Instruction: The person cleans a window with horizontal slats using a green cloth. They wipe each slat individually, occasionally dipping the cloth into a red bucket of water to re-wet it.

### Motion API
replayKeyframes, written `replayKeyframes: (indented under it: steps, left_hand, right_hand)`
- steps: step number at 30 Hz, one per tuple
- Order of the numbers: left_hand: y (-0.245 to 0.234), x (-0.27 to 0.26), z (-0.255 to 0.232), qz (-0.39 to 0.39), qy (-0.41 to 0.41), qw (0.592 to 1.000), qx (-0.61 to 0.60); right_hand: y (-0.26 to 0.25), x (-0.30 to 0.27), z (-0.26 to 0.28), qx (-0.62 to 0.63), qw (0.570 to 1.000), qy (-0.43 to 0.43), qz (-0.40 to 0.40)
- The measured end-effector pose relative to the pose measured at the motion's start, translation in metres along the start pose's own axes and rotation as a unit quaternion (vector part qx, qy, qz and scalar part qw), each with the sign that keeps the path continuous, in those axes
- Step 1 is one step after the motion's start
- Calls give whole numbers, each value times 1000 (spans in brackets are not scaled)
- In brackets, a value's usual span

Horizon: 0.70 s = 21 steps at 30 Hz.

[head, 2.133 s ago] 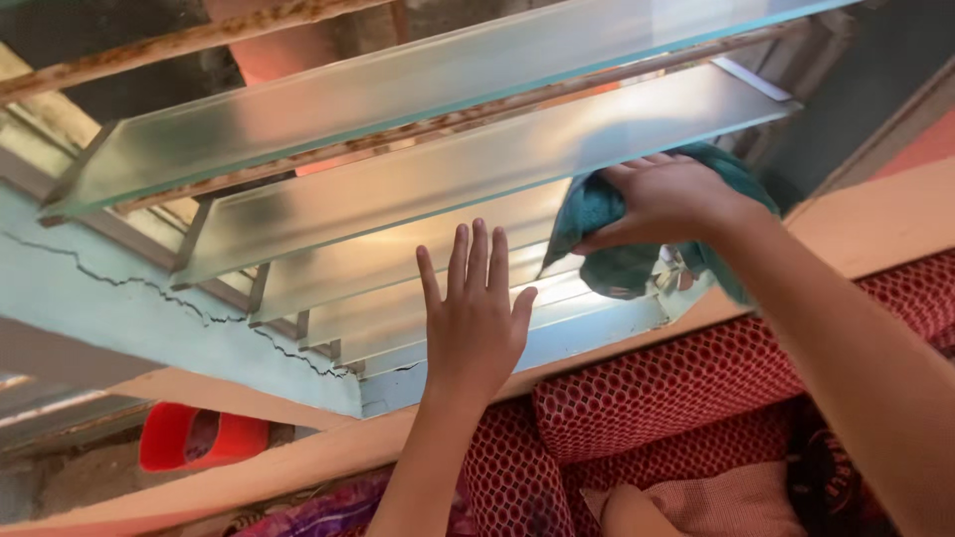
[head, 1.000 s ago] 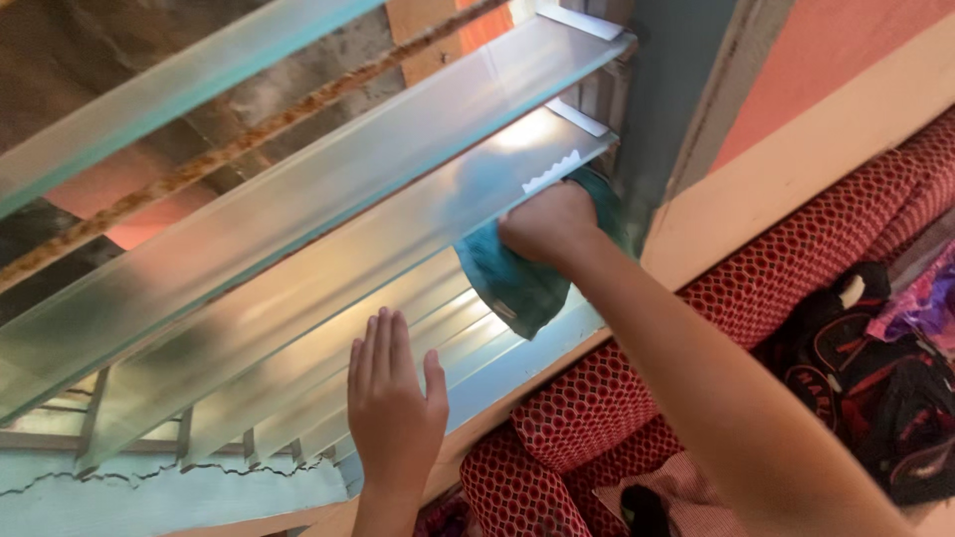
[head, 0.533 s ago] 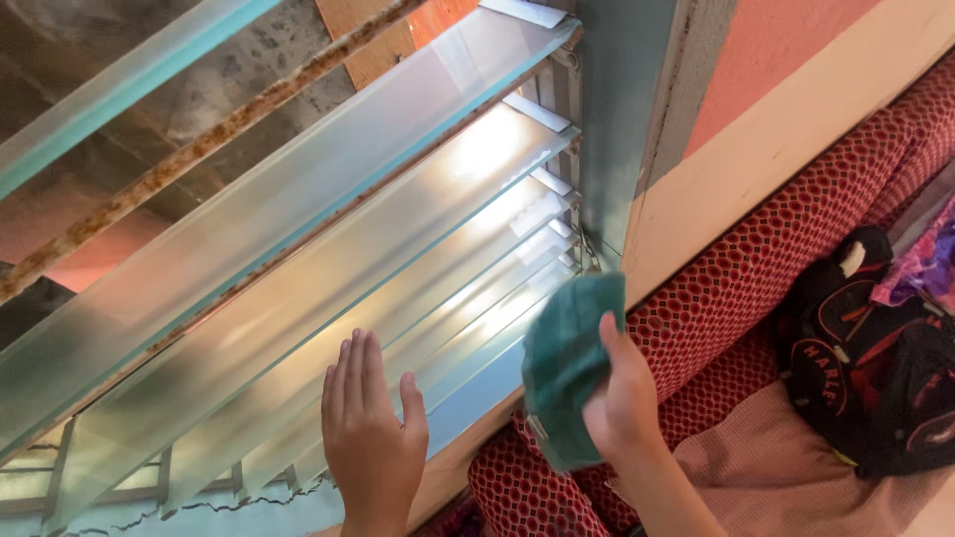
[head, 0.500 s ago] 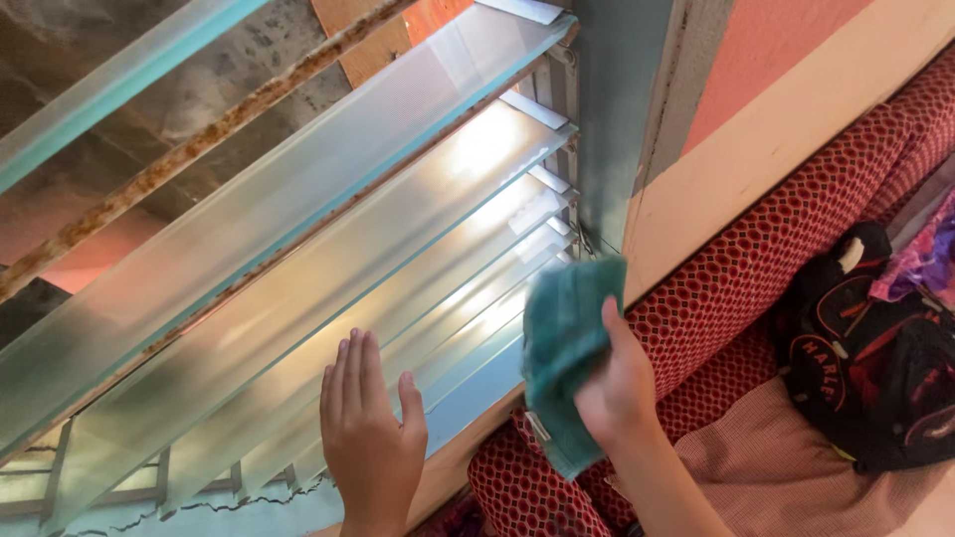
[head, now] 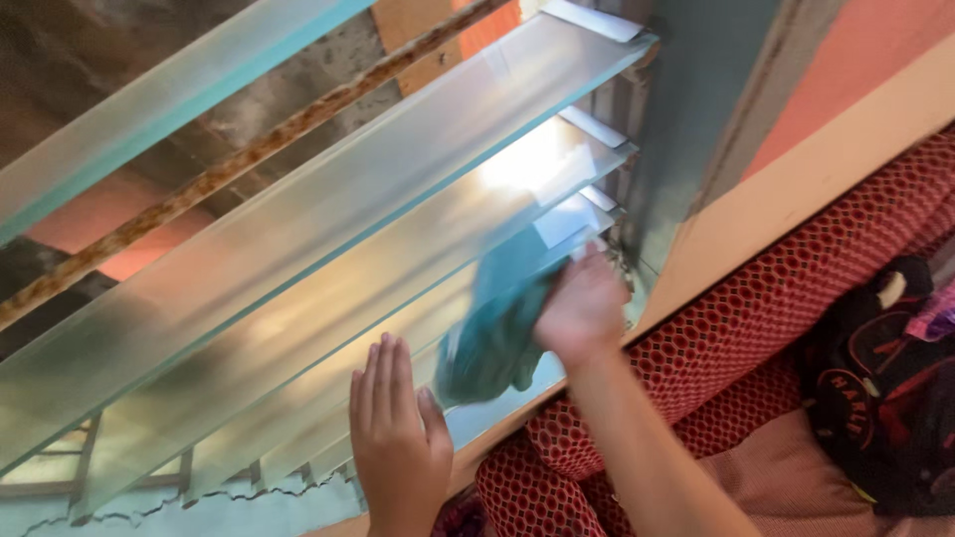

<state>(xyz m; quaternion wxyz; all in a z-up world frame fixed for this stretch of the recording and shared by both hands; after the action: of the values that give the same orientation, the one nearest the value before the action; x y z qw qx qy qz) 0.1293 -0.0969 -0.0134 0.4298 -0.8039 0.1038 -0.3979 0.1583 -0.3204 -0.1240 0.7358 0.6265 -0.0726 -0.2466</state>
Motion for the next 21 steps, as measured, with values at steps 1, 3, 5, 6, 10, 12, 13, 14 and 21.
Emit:
replayKeyframes:
  steps: [1,3,5,6,10,12,13,14,21]
  left_hand:
    - [-2,1,2,6,5,1000,1]
    - [-3,0,3,20,9,1000,-2]
    - [-3,-2,5,38,12,999,3]
    - [-4,0,6,44,14,999,6]
    - [-14,-3,11,67,30,997,-23]
    - [-27,-11,17,58,25,998,-22]
    - [-37,-17,23,49,18,998,-25]
    - [-45,-24,28,41,10,999,-30]
    - [-103,-94,74,25,-49,995,-86]
  right_hand:
    - [1,15,16,-1,998,-50,28]
    - [-4,32,22,11,992,-115,48]
    - [-14,37,4,42,987,-152,32]
    - [-13,35,-9,23,989,-142,34]
    - [-5,13,-46,-17,994,-100,39]
    - [7,4,-62,-18,995,-83,54]
    - [14,0,-64,-19,994,-79,67]
    - [18,-5,-70,-22,994,-76,78]
    - [34,-39,-168,-8,997,1,71]
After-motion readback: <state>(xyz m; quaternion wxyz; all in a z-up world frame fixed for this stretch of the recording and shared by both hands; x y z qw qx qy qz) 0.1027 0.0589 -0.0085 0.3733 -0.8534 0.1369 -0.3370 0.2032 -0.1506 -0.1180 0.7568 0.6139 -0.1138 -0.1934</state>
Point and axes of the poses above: each hand's wrist, its own x-axis towards the middle knuckle, its own y-axis out of the palm, z = x × y, the point moved 10 cm from there along x, towards the middle knuckle, and after that the axes turned 13 degrees about -x, right-handed, at the moved point
